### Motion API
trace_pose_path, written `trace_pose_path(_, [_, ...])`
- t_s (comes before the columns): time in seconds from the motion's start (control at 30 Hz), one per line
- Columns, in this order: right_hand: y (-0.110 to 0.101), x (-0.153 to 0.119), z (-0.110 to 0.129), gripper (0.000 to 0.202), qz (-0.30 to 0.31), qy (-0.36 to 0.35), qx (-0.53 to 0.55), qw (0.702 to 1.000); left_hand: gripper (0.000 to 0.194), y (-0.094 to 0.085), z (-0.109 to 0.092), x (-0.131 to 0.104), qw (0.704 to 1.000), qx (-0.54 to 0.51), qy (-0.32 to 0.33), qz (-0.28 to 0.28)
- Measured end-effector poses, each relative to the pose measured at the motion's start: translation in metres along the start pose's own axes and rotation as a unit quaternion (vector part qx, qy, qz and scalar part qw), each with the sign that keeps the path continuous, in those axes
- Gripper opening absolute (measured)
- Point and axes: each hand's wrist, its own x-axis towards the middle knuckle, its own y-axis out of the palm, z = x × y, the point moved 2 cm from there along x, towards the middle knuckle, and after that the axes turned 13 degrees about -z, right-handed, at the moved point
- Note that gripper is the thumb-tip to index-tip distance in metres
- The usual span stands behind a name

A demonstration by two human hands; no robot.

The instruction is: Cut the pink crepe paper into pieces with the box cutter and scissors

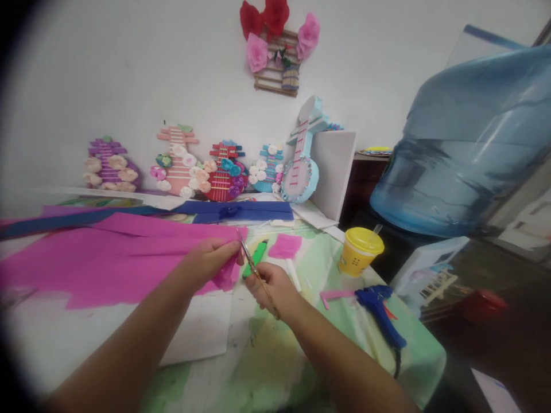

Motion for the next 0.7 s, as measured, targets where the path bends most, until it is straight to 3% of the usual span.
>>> trace_pose_path(0.23, [0.000, -0.002, 0.001, 0.052, -0.022, 0.029, 0.018, 0.999, 0.031, 0.001, 0.001, 0.000, 0.999, -0.021, -0.028, 0.005])
trace_pose_path(0.7, [-0.011, -0.008, -0.002, 0.051, -0.020, 0.016, 0.025, 0.999, 0.033, 0.013, -0.012, -0.003, 0.999, 0.019, -0.042, 0.011])
